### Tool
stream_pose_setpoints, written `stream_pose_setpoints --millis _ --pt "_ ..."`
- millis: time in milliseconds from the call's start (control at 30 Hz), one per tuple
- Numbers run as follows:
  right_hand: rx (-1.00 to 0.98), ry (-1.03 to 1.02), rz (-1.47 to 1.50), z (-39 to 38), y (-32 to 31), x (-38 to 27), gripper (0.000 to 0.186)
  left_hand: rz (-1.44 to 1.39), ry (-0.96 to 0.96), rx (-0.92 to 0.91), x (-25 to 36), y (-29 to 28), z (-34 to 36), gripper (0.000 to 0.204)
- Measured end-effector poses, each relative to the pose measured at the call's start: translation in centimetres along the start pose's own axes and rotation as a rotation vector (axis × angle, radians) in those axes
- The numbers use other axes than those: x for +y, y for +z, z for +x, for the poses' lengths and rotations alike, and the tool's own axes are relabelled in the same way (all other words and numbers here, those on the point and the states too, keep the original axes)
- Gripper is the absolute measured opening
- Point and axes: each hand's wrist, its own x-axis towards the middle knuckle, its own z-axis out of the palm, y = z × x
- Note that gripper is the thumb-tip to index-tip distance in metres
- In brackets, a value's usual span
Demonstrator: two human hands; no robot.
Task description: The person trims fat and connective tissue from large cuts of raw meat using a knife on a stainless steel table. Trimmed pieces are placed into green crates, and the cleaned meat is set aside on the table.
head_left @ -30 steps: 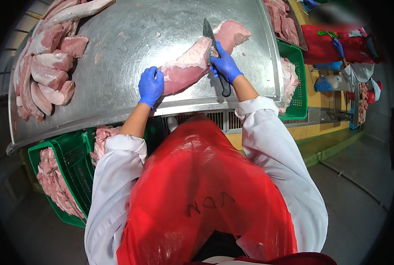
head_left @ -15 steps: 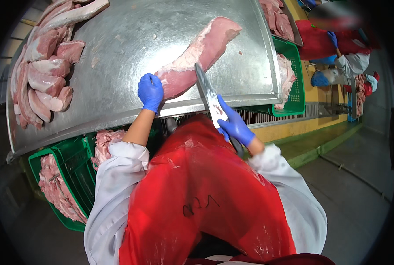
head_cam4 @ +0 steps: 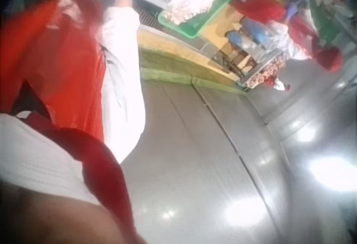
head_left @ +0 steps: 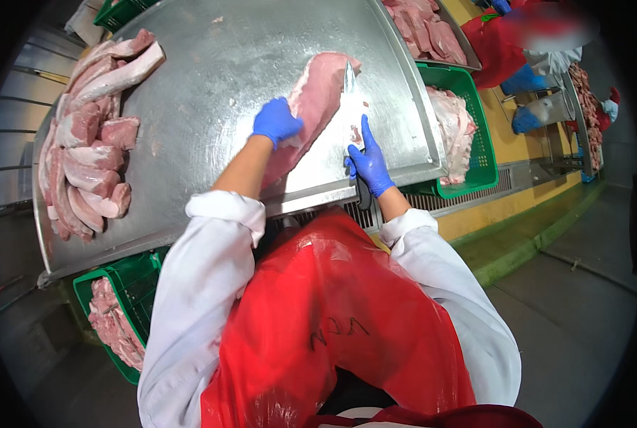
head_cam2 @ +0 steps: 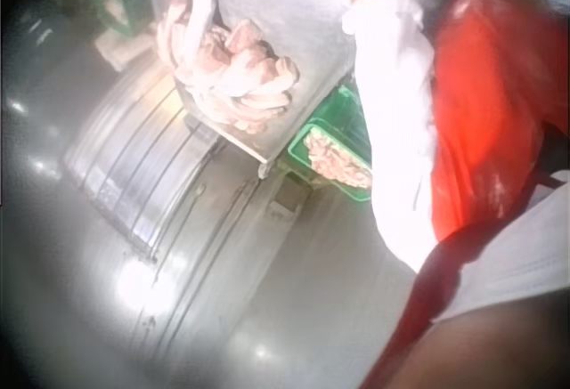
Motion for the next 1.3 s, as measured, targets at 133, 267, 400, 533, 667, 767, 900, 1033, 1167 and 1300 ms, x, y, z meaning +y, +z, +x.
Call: stream_pose_setpoints --millis 133,267,400,533,667,767,900,1033,1167,1300 --pt "0.019 0.020 -0.022 2.3 -0.2 0.6 0.084 0.079 -0.157 -0.275 3.0 -1.5 0.2 0.055" --pt "-0.036 0.071 -0.045 3.5 0.7 -0.1 0.083 0.011 -0.187 -0.024 1.1 -1.1 -0.6 0.035" --pt "-0.085 0.112 -0.019 4.7 3.2 -1.1 0.083 -0.452 -0.360 -0.085 -0.8 -1.0 -0.4 0.039" --pt "-0.250 0.089 -0.029 8.1 6.9 -2.4 0.079 -0.330 -0.271 -0.092 -1.1 -0.1 1.1 0.044" --pt "-0.510 0.156 -0.494 2.5 6.3 -5.4 0.063 -0.270 -0.279 0.069 -4.8 1.6 0.9 0.045" --pt "-0.500 0.095 -0.524 1.3 5.3 -3.3 0.064 -0.413 -0.253 0.104 -4.0 1.6 0.4 0.038" --pt "-0.478 0.145 -0.377 3.4 7.1 -4.8 0.065 -0.540 -0.201 0.120 -3.0 0.7 -0.3 0.028" --pt "-0.599 0.135 -0.404 -2.2 5.2 -3.6 0.063 -0.732 -0.252 0.116 -8.1 -0.2 -0.4 0.017" --pt "-0.580 0.156 -0.425 -0.4 7.4 -4.4 0.066 -0.810 -0.190 0.123 -6.0 -1.5 -2.5 0.020" --pt "-0.492 0.148 -0.345 2.7 11.1 -2.9 0.066 -0.836 -0.153 0.090 -5.8 -2.7 -1.6 0.017"
